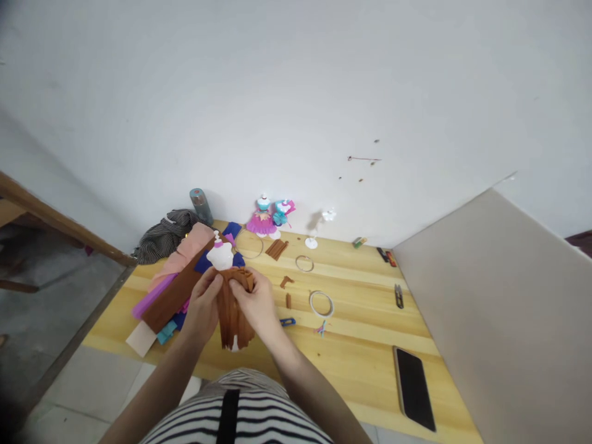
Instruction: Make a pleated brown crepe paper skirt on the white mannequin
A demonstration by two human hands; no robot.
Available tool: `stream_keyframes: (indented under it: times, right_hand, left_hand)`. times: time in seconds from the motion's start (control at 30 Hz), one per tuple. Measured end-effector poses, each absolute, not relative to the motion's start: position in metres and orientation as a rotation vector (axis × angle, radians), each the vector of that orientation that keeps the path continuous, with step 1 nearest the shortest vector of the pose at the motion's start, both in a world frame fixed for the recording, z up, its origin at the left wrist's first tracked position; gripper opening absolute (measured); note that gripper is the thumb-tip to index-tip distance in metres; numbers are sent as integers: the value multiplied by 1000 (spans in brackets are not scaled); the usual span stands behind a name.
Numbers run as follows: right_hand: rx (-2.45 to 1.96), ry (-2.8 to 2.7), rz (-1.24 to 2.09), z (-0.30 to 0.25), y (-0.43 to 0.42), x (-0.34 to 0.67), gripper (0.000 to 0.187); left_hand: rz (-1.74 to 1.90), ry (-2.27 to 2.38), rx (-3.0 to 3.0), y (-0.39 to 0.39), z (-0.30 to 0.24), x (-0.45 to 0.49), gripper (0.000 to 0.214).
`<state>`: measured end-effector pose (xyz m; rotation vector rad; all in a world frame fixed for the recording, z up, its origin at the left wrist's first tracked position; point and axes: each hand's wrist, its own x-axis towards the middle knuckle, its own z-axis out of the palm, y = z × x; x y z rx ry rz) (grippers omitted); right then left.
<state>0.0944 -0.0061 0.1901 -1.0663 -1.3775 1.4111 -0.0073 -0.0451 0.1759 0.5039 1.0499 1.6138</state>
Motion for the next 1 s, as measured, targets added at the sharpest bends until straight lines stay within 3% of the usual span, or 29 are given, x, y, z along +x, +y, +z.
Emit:
stream_keyframes:
  times: [0.27, 0.6, 1.0]
  right_hand:
    - [-1134, -1381, 1274, 193, -5, 94, 19]
    - [-1065, -1265, 1415, 185, -1, 96, 19]
    - [-1106, -1328, 1318, 182, 2, 102, 20]
  left_hand:
    - [1619, 1134, 604, -46, 176, -5, 26]
    - [1542, 1037, 515, -43, 181, -6, 27]
    - [1483, 926, 477, -35, 186, -8, 34]
